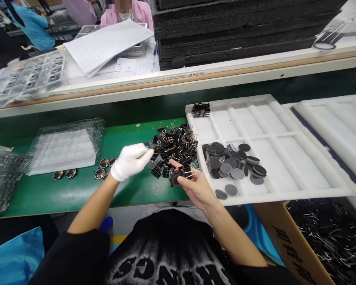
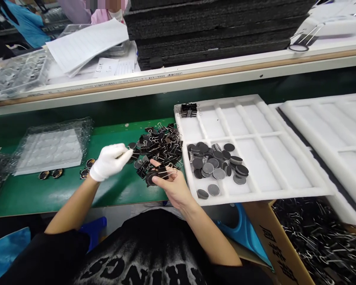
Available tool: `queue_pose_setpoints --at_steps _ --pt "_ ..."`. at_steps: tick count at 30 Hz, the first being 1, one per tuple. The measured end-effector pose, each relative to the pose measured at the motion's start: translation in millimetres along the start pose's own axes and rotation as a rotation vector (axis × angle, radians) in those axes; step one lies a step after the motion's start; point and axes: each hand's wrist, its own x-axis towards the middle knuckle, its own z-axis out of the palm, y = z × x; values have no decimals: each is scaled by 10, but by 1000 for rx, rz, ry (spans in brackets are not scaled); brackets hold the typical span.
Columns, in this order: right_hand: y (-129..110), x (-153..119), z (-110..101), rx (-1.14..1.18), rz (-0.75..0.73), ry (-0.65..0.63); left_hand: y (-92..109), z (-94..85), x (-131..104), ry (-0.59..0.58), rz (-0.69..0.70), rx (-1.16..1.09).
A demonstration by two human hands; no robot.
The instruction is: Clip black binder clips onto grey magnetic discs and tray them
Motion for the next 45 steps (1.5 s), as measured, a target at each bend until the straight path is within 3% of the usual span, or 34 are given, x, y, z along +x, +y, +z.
queue_pose_setpoints --at_steps 2,4,7,11,19,22,26,28,32,40,43,45 --pt "33 60 71 -53 -41 -47 264 -68 -135 89 -1 -98" --pt "19 81 91 -155 -72 -96 430 -126 -246 27 76 -171" --pt "-84 34 47 -387 -125 -180 457 -194 -340 -187 124 -190" --pt "-233 -59 -25 -599 -203 -299 411 -220 -361 -389 -14 -226" --pt "-306 -101 -70 -683 -185 -345 659 -199 -295 -419 -31 -339" --pt "-264 -97 -66 -537 -131 -241 667 -187 -295 -415 -58 -341" --pt "-147 -50 -33 -82 -114 165 680 -186 -314 -454 -108 -415" --pt "-108 -27 -22 42 -61 240 701 -185 -322 -500 -114 -461" --pt "-109 -23 -30 33 34 156 730 -148 -334 -557 -136 -503" --pt "-42 -41 -62 -70 7 94 703 -117 -341 -613 -132 -492" --pt "-100 -63 -175 -133 -169 27 673 -172 -195 -739 -169 -708" --pt "-235 -99 -294 -275 -379 -158 697 -191 -35 -932 -253 -946"
